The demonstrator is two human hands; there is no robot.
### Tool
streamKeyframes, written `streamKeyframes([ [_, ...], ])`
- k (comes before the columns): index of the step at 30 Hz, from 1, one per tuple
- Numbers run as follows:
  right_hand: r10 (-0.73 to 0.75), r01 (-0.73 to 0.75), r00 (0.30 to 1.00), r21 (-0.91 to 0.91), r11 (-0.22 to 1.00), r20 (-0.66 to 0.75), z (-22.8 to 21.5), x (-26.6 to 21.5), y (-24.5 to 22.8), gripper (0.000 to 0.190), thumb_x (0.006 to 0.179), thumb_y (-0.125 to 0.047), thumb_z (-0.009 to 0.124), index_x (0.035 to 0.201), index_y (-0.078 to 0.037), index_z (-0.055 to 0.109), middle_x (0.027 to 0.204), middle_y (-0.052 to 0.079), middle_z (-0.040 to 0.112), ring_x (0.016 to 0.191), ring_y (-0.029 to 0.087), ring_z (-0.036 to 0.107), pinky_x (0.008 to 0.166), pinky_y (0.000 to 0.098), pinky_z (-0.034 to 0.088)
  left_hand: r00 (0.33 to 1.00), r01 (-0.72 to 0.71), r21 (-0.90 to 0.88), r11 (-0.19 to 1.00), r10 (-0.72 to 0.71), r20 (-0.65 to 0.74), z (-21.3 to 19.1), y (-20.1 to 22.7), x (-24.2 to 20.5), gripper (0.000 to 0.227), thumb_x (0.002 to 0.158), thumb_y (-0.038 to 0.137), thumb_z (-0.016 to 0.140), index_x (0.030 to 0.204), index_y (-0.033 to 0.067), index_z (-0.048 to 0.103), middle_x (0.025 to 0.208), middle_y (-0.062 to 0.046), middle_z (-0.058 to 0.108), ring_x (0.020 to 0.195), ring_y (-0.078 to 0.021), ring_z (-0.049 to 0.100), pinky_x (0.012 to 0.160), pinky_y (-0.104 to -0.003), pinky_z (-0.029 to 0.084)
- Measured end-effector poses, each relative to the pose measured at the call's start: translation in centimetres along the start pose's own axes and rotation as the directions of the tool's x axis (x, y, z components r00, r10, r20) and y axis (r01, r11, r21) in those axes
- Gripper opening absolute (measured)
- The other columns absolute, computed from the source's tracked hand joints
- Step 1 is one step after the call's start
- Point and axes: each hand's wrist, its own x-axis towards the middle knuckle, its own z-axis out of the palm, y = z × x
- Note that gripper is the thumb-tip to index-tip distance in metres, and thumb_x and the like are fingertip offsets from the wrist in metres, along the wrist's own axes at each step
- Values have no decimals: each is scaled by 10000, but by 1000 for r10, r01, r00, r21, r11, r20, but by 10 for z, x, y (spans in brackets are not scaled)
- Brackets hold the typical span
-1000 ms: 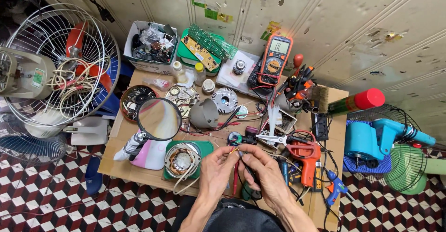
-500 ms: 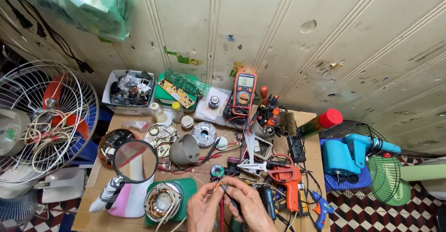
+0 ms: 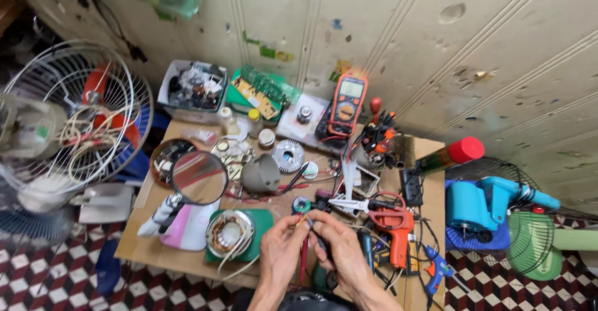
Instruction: The person sits at a cluttered workbench testing and repairing electric fan motors. They use a multimeter on fan components, strip and handle wires, wind a cord around a fan motor part, sort small parts into a plastic bag, and briefly reach into a blue cabinet before returning to the bench.
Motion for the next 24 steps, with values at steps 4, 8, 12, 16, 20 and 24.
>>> streamKeyframes([
  [4, -32, 33, 999, 40, 999, -20, 3, -3, 1, 324, 950, -174, 567, 1231, -71, 692, 701, 2, 588, 494, 66, 454, 383, 214, 269, 995, 95, 99, 991, -94, -14, 3, 30, -9, 219, 913, 165, 721, 1036, -14, 749, 745, -47, 730, 652, -64, 609, 560, -230, 457],
  [8, -16, 15, 1000, 70, 997, 13, 2, -3, 1, 317, 959, -160, 562, 1247, -59, 651, 741, 17, 594, 511, 74, 459, 386, 215, 269, 993, 117, 99, 988, -117, -9, 2, 33, -12, 228, 905, 184, 703, 1031, -2, 748, 726, -46, 747, 648, -75, 645, 572, -239, 486],
  [12, -59, 59, 998, 33, 998, 12, 8, -6, -10, 333, 974, -169, 549, 1263, -30, 638, 752, 24, 584, 507, 69, 449, 380, 218, 279, 995, 47, 340, 939, -14, -97, 1, 38, -13, 247, 863, 245, 744, 996, 39, 774, 776, -27, 784, 694, -79, 689, 637, -279, 541],
  [16, -82, 84, 996, -32, 996, 40, 13, -15, -33, 364, 952, -165, 552, 1296, -67, 622, 745, 21, 597, 493, 69, 448, 370, 219, 275, 994, 19, 451, 893, 33, -108, 2, 48, -17, 241, 861, 260, 735, 994, 64, 777, 793, -81, 789, 702, -164, 730, 669, -339, 560],
  [20, -7, 30, 995, -245, 969, 95, 7, -10, -41, 395, 943, -178, 557, 1327, -101, 611, 730, 10, 593, 469, 59, 436, 370, 218, 274, 989, -29, 560, 828, 107, -107, 3, 52, -18, 228, 855, 242, 720, 1008, 81, 767, 881, -132, 771, 769, -269, 754, 691, -374, 551],
  [24, 71, -19, 988, -352, 936, 136, -1, -2, -40, 369, 952, -184, 550, 1292, -85, 652, 723, -9, 584, 439, 57, 422, 366, 222, 272, 963, -188, 596, 781, 264, -42, 3, 47, -19, 204, 858, 197, 697, 1003, 64, 746, 971, -124, 765, 849, -306, 740, 735, -386, 557],
])
